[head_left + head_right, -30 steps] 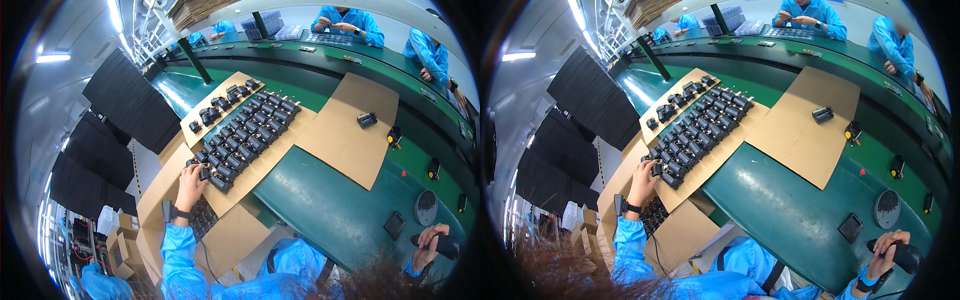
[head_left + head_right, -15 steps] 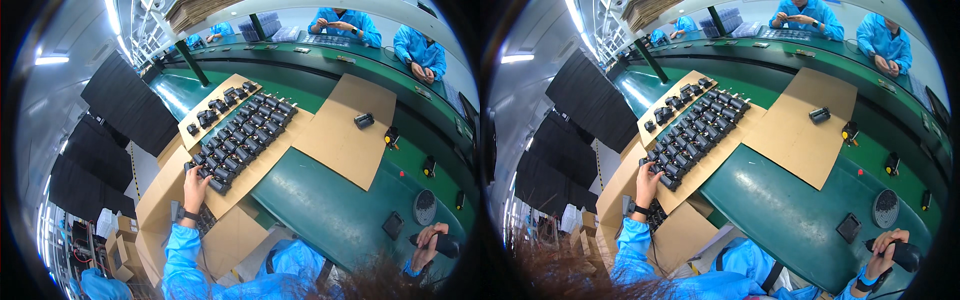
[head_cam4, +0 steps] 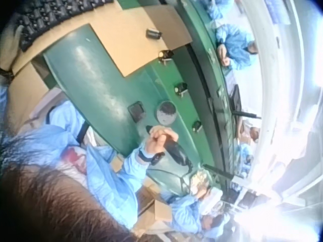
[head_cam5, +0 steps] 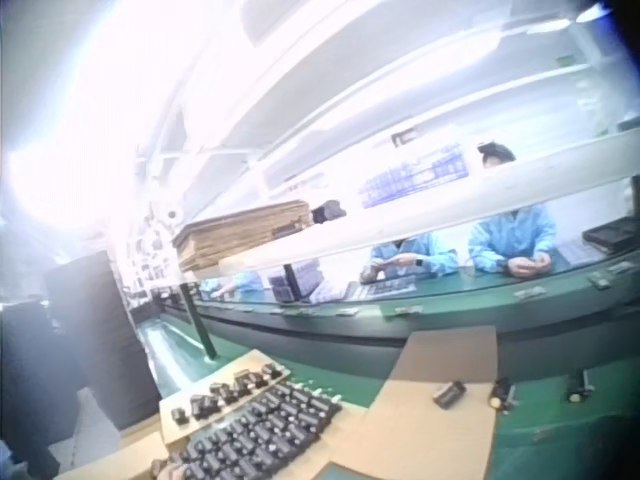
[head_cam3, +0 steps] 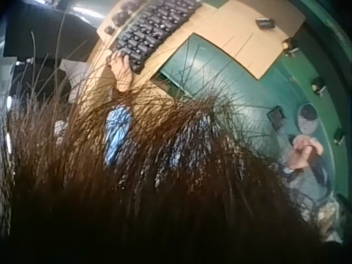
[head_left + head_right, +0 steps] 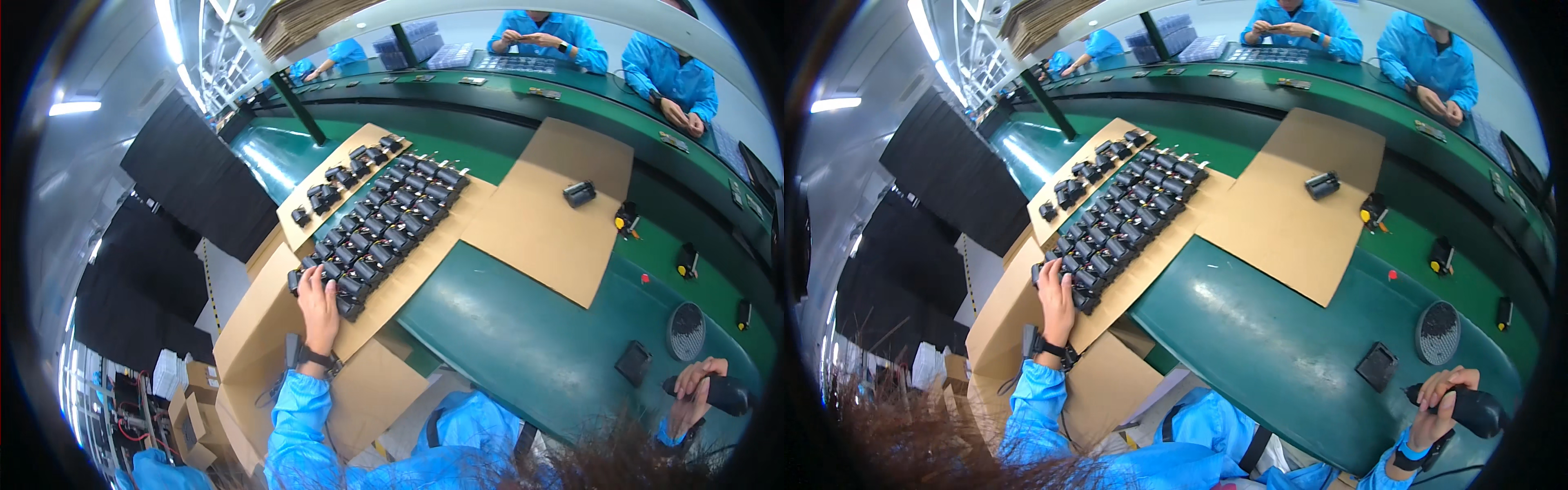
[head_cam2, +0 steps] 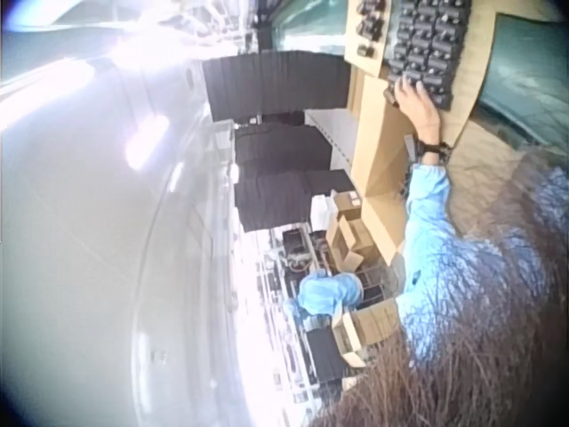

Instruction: The person is assembling small electronic modules using an electric screwdriver on a factory assembly line.

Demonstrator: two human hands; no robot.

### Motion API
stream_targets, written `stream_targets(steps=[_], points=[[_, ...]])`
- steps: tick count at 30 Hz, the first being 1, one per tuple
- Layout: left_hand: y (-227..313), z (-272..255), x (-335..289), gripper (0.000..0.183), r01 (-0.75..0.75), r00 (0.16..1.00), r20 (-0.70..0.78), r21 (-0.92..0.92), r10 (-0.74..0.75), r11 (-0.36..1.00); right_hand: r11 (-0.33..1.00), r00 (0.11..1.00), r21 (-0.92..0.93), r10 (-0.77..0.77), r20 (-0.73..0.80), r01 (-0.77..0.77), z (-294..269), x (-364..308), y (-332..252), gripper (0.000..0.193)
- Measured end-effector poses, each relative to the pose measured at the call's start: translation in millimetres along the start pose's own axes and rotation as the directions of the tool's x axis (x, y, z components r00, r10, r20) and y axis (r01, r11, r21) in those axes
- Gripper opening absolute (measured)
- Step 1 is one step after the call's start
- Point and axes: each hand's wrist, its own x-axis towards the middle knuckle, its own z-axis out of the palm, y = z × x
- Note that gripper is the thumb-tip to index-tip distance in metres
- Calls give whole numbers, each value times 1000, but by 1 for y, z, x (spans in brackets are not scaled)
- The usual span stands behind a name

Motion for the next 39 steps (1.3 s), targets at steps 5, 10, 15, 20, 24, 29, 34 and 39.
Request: stream_targets(steps=[5,10,15,20,24,29,34,39], points=[[43,-17,2,45,-41,999,-4,-73,41,996,999,997,44,14,-75,-11,8,3,-1,49],[182,-13,4,52,-163,930,209,-501,302,850,998,995,66,18,-101,-11,10,15,-16,81],[311,36,30,50,-230,725,275,-768,631,598,998,991,8,-59,-123,60,-8,19,-19,75],[384,151,80,53,-220,816,132,-830,563,513,999,985,27,-22,-169,27,-15,20,-18,72],[396,216,119,56,-379,871,15,-615,491,691,999,981,32,24,-194,-18,-15,21,-17,71],[378,248,151,65,-160,796,359,-652,487,741,999,980,23,40,-193,-37,-19,19,-16,72],[410,226,136,68,-462,852,119,-290,510,838,999,976,4,47,-215,-47,-17,20,-18,73],[488,202,82,70,-575,721,109,-458,685,678,997,974,-1,73,-214,-75,-18,18,-15,74]])
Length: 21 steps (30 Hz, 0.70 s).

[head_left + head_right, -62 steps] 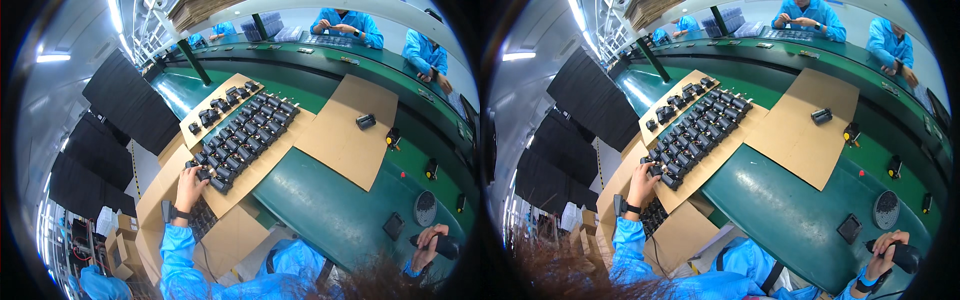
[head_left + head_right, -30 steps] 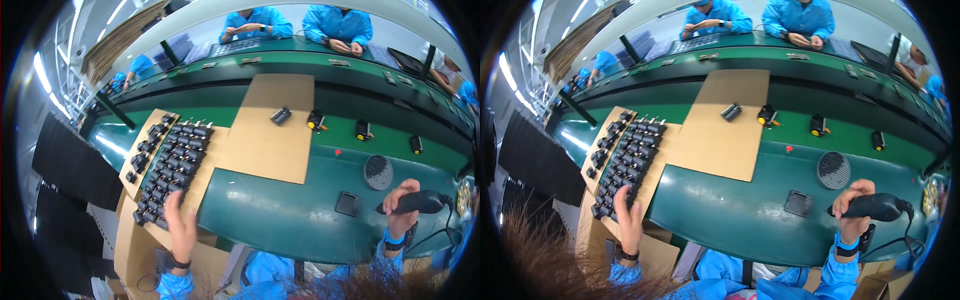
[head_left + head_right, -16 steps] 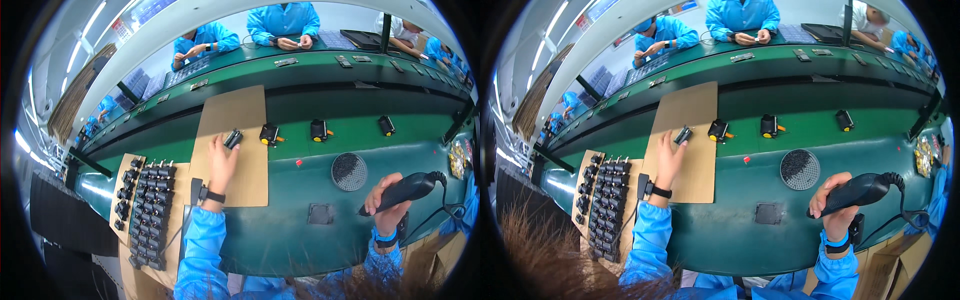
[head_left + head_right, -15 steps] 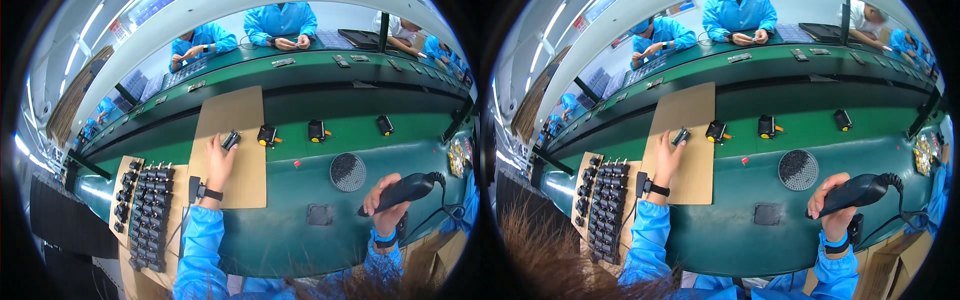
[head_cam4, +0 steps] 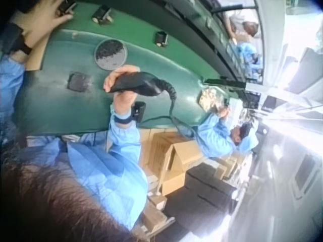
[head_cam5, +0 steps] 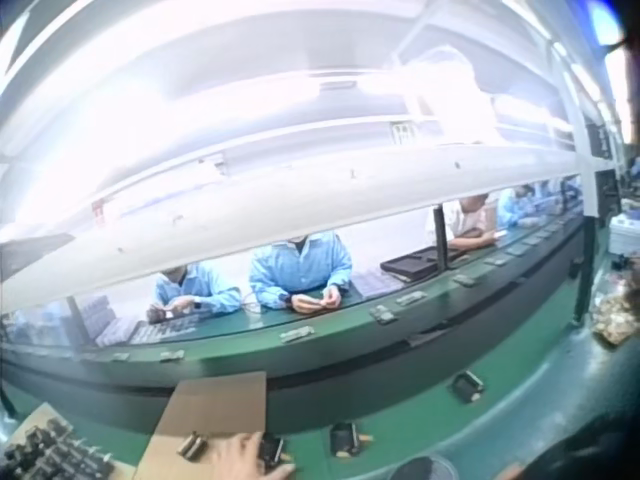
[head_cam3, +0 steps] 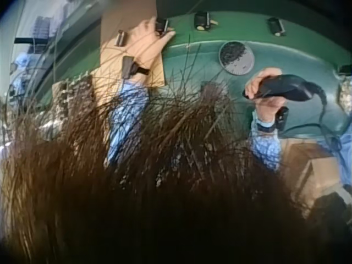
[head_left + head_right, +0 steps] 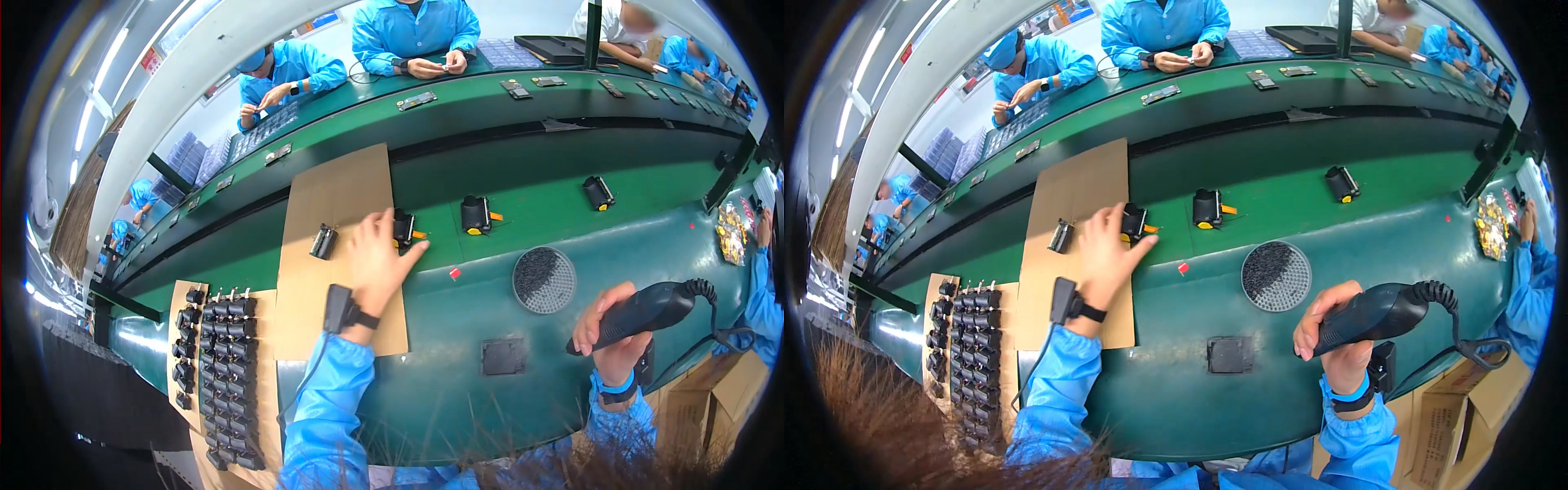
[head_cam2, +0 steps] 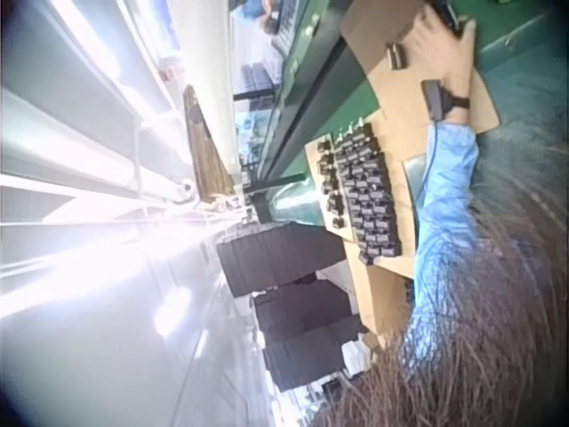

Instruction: The person is assembling small electronic modules using an electric screwdriver on a factory assembly line.

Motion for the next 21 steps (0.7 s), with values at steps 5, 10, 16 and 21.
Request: stream_targets(steps=[5,10,16,21], points=[[-23,20,15,58,-87,996,10,-126,89,988,997,999,71,40,-33,-37,-1,-1,-3,78],[-64,5,24,61,55,998,-19,111,-53,992,992,992,101,84,-89,-75,-4,-4,-9,82],[10,9,32,76,-313,941,56,-236,334,920,990,995,128,70,-72,-60,-6,-3,-6,81],[41,49,55,78,-402,849,126,-479,514,781,996,999,80,29,-36,-26,-5,1,-5,78]])
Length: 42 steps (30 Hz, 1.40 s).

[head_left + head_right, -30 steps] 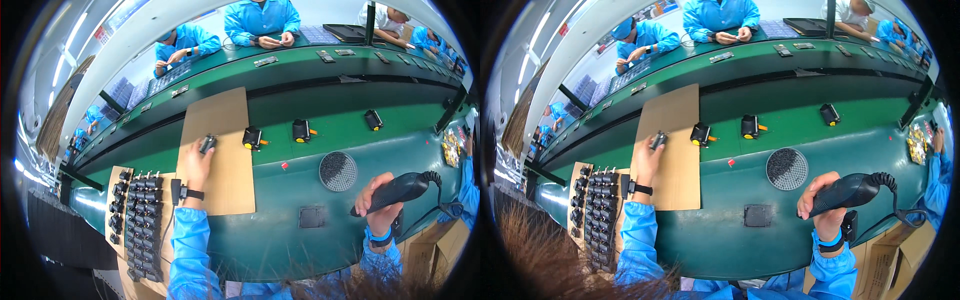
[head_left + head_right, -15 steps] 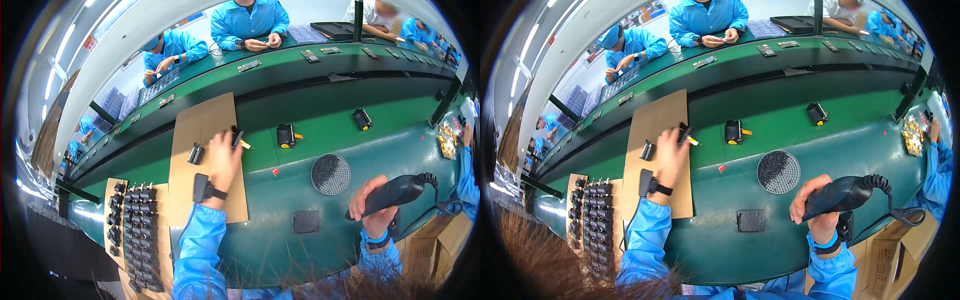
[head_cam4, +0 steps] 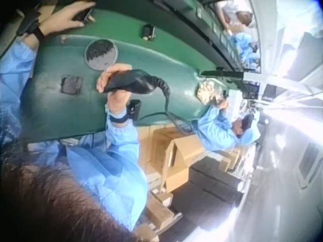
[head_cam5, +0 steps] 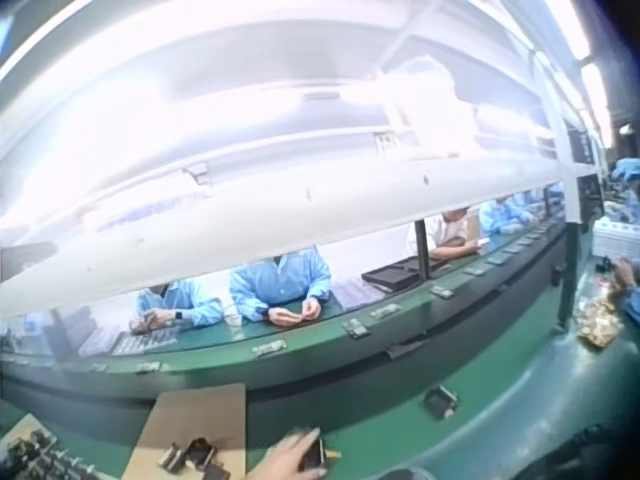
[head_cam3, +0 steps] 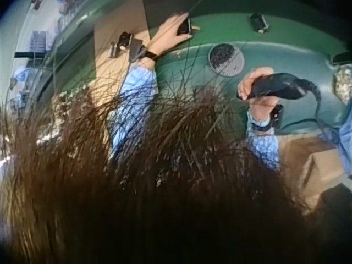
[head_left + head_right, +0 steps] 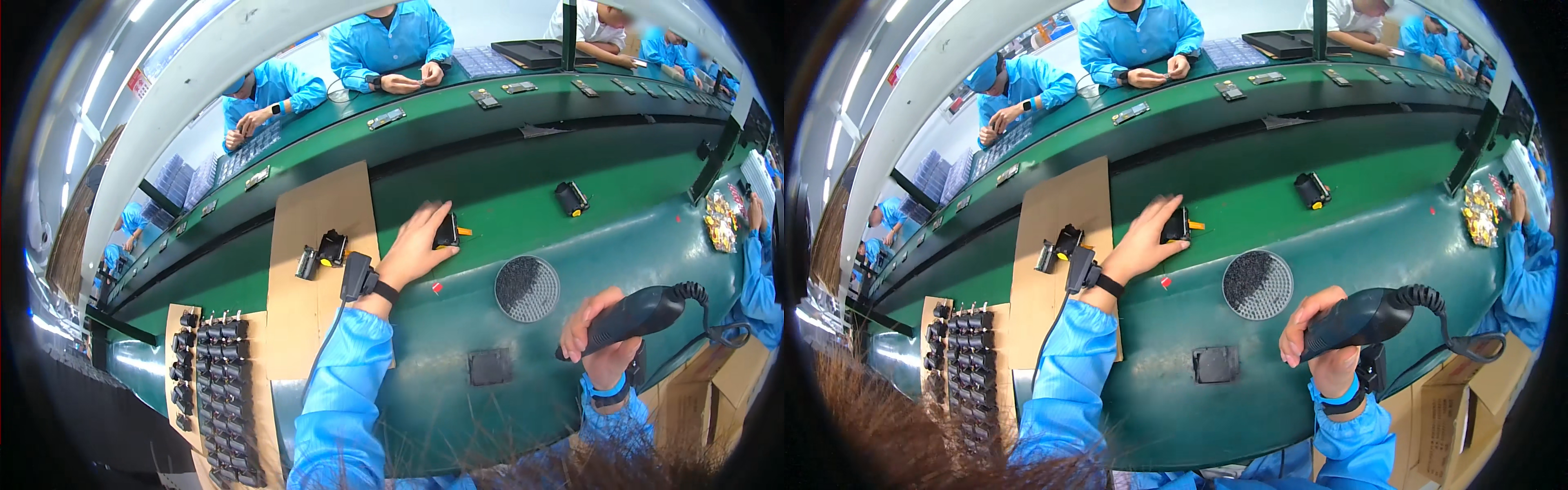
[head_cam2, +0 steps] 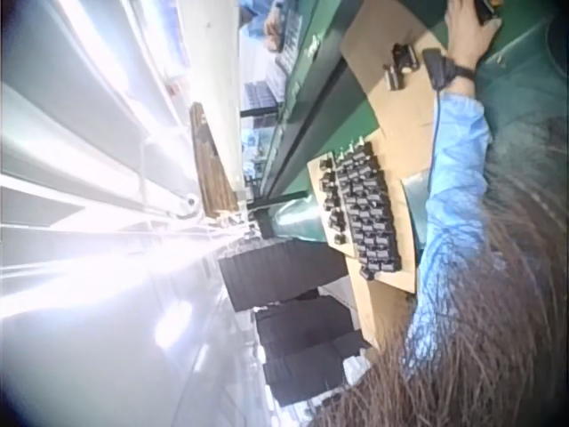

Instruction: The person is assembling small electronic modules using an electric screwdriver on a factory assembly line.

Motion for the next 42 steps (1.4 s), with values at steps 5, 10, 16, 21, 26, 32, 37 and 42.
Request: stream_targets(steps=[5,10,16,21,26,32,37,42], points=[[19,-36,-23,79,197,978,-48,-142,-205,970,999,996,32,13,-87,-11,-3,-6,-3,81],[44,-78,-97,67,451,888,-168,132,-429,883,997,997,55,64,-50,-62,-1,-3,-3,85],[50,-94,-132,71,387,904,45,339,-425,858,998,996,14,64,-58,-63,0,-3,-2,85],[33,-111,-152,67,271,933,218,91,-285,958,998,997,-13,53,-57,-54,2,-4,0,83],[64,-107,-146,65,335,931,130,66,-341,940,998,995,9,70,-66,-69,1,-4,3,83],[157,-62,-126,65,51,992,120,-198,-27,979,1000,998,3,26,-57,-26,-1,3,11,83],[178,-36,-119,61,-8,977,212,-97,28,995,999,998,21,47,-50,-46,-3,2,14,82],[183,-30,-117,60,-3,964,264,-73,22,997,995,993,9,99,-64,-99,-5,-1,11,86]])
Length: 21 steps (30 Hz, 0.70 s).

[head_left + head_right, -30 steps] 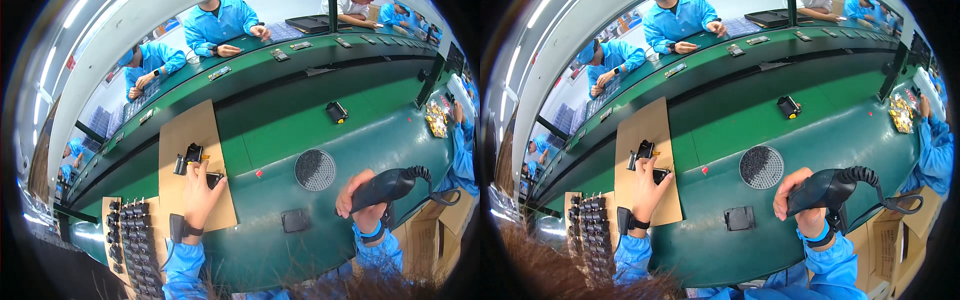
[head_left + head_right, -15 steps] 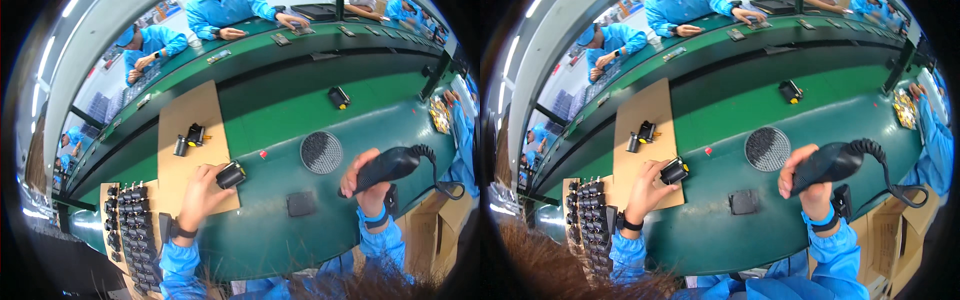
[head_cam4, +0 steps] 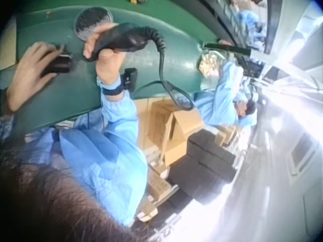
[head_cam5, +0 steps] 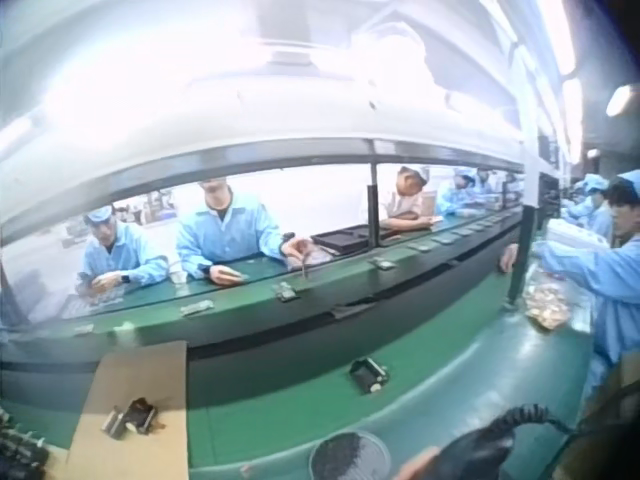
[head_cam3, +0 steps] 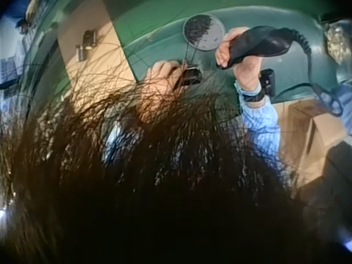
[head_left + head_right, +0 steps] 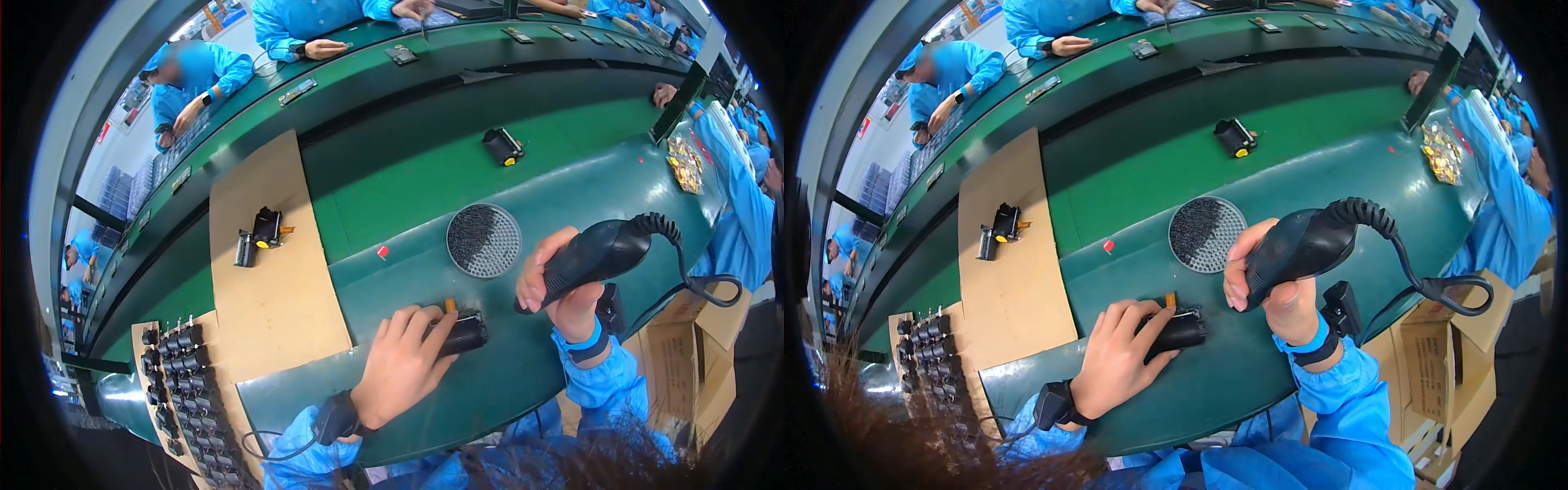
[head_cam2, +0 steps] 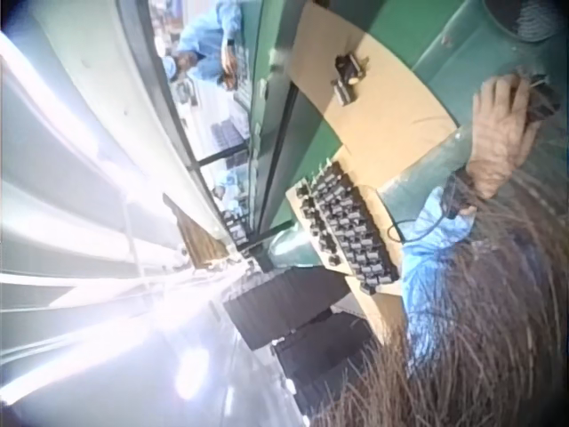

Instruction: The person is assembling small electronic modules using an electric screwdriver on a factory assembly line.

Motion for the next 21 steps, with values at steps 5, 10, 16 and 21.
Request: stream_targets(steps=[5,10,16,21], points=[[-13,16,-10,61,-43,998,-50,-18,42,999,998,997,-19,-67,26,68,9,12,-5,94],[-21,20,-15,63,-60,995,-80,-55,56,997,981,981,-23,-192,3,192,19,38,-7,92],[-21,26,-17,66,-42,990,-137,-83,30,996,974,973,-14,-226,-52,225,16,62,15,92],[-26,25,-19,65,-33,988,-156,-147,10,989,974,975,-86,-215,-61,209,14,66,26,90]])
